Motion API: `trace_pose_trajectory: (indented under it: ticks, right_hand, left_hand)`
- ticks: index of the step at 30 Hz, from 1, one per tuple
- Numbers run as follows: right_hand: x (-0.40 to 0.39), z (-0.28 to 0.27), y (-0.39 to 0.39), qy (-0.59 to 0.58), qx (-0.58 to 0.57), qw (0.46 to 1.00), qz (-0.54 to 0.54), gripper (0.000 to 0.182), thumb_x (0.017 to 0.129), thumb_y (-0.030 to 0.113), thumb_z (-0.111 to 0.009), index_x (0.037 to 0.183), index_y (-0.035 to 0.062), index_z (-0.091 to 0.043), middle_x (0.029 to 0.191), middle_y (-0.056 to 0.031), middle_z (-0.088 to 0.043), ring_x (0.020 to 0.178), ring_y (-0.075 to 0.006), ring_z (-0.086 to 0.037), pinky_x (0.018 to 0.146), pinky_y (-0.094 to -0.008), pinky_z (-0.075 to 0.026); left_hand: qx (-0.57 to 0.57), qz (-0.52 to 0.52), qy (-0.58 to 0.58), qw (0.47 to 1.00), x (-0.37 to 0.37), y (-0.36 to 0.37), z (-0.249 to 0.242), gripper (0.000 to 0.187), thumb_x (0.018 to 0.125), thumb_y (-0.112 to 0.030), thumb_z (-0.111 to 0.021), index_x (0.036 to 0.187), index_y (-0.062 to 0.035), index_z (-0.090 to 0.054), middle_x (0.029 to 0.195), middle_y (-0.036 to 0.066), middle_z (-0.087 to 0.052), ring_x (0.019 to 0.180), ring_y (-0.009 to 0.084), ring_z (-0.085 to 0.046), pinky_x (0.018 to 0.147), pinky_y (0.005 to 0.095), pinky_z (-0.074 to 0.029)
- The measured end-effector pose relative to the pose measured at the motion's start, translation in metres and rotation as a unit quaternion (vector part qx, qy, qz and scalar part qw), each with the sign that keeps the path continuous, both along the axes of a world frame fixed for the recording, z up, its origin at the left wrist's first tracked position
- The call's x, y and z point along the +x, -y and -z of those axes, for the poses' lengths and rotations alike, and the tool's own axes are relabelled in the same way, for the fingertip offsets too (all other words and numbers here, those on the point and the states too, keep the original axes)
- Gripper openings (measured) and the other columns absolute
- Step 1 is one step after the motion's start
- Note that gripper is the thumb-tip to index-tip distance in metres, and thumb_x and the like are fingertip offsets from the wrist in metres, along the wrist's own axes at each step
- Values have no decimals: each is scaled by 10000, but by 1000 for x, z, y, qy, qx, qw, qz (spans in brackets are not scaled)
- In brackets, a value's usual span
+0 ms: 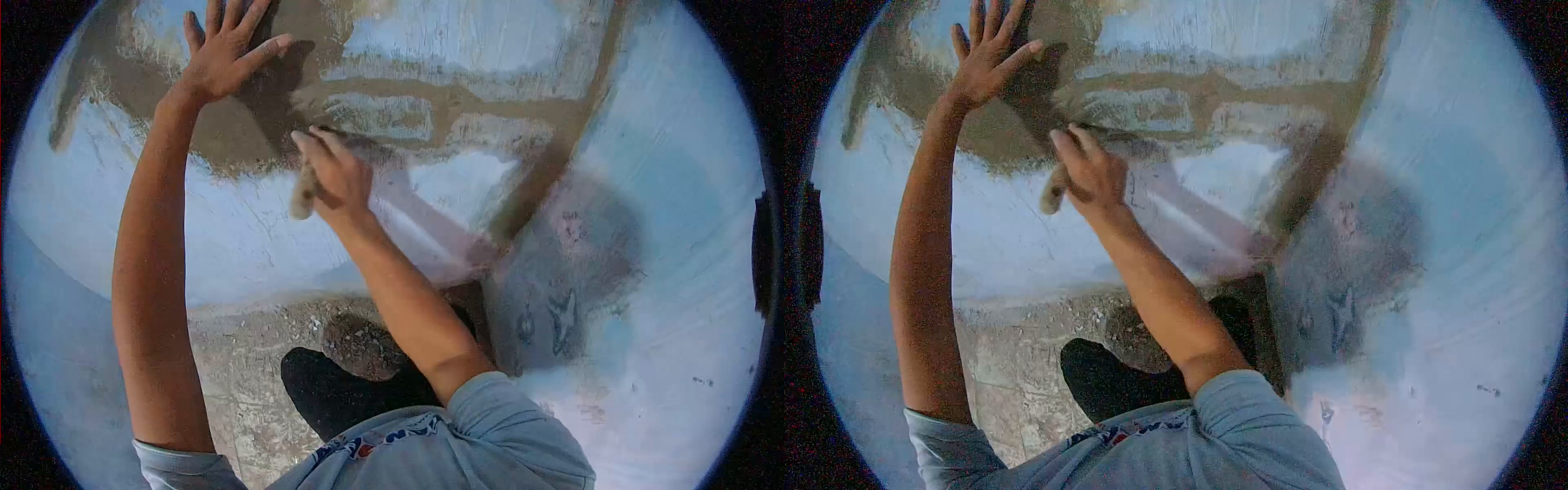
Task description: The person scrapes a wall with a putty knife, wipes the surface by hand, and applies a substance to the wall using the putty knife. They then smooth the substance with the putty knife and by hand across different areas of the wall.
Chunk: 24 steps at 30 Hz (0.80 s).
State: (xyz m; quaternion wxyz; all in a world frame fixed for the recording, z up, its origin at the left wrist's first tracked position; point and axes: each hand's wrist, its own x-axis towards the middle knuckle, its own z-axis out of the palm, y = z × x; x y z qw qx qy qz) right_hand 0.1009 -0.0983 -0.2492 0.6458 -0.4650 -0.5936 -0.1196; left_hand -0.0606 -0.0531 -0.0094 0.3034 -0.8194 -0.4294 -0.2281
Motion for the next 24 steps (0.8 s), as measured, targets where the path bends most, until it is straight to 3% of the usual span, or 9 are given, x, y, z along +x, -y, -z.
trace_pose_trajectory:
  ticks: [3, 5, 8, 9, 12, 14, 17, 19, 24]
  right_hand:
    - [69, -18, 25, -61, 158, 984, 47, 304, 1024, 254, -602, 1269, 103, -701, 1195, -125, -722, 1006, -308, -726, 824, -381, -590]
    - [82, -10, 28, -163, 128, 977, 49, 269, 1020, 225, -618, 1229, 94, -724, 1173, -98, -739, 979, -264, -727, 841, -332, -581]
    - [28, 22, 3, -73, 9, 993, 88, 238, 983, 163, -652, 1194, 134, -760, 1171, -71, -739, 992, -202, -715, 894, -306, -568]
    - [8, 30, 9, 2, -5, 999, 32, 252, 975, 182, -653, 1199, 133, -756, 1185, -67, -732, 1025, -188, -708, 908, -306, -566]
    - [10, 9, 42, -315, -236, 896, -204, 376, 999, 245, -691, 1326, 60, -674, 1224, -65, -737, 933, -155, -692, 829, -319, -577]
    - [67, 19, 20, -89, 205, 974, 25, 267, 1022, 153, -573, 1186, 25, -740, 1131, -161, -755, 1127, -312, -691, 973, -387, -553]
    - [72, 26, 8, -21, 110, 969, 220, 288, 951, 80, -622, 1215, 46, -733, 1234, -123, -733, 1070, -321, -716, 922, -401, -576]
    - [21, 24, 21, -22, -1, 999, 36, 323, 919, 55, -644, 1232, 44, -723, 1212, -103, -742, 1017, -317, -730, 892, -407, -583]
    - [62, 12, 17, -129, 166, 974, 90, 339, 950, 142, -654, 1278, 178, -730, 1354, -116, -672, 1166, -347, -677, 950, -411, -563]
  left_hand:
    - [7, -2, -1, 1000, -2, -6, 2, 1047, 922, -813, -415, 1686, -191, -61, 1719, 220, 133, 1557, 469, 188, 1197, 662, 119]
    - [17, -9, 4, 1000, -1, -5, 4, 1044, 924, -810, -415, 1686, -191, -61, 1719, 218, 135, 1558, 464, 190, 1196, 660, 125]
    - [17, 1, 1, 1000, 1, -3, 2, 1039, 926, -804, -423, 1686, -194, -61, 1721, 215, 132, 1560, 459, 191, 1197, 656, 130]
    - [12, 5, 4, 1000, -1, -2, 3, 1038, 927, -801, -426, 1686, -195, -62, 1721, 214, 131, 1560, 458, 191, 1197, 655, 132]
    - [-4, 5, 6, 1000, 1, -1, 6, 1038, 927, -790, -448, 1685, -186, -78, 1720, 219, 130, 1560, 458, 190, 1200, 647, 134]
    - [2, -12, 12, 1000, 1, -2, 3, 1034, 930, -779, -460, 1684, -178, -86, 1719, 219, 134, 1561, 451, 195, 1199, 646, 138]
    - [13, -12, 17, 1000, 2, 1, 5, 1037, 929, -779, -463, 1684, -178, -84, 1719, 220, 133, 1562, 449, 194, 1198, 641, 145]
    - [16, -2, 15, 1000, 3, -3, 2, 1037, 930, -783, -459, 1685, -181, -83, 1718, 221, 138, 1560, 450, 197, 1197, 638, 151]
    - [11, -18, 15, 1000, 3, -2, 3, 1029, 937, -792, -438, 1685, -187, -73, 1714, 217, 160, 1553, 449, 219, 1196, 641, 152]
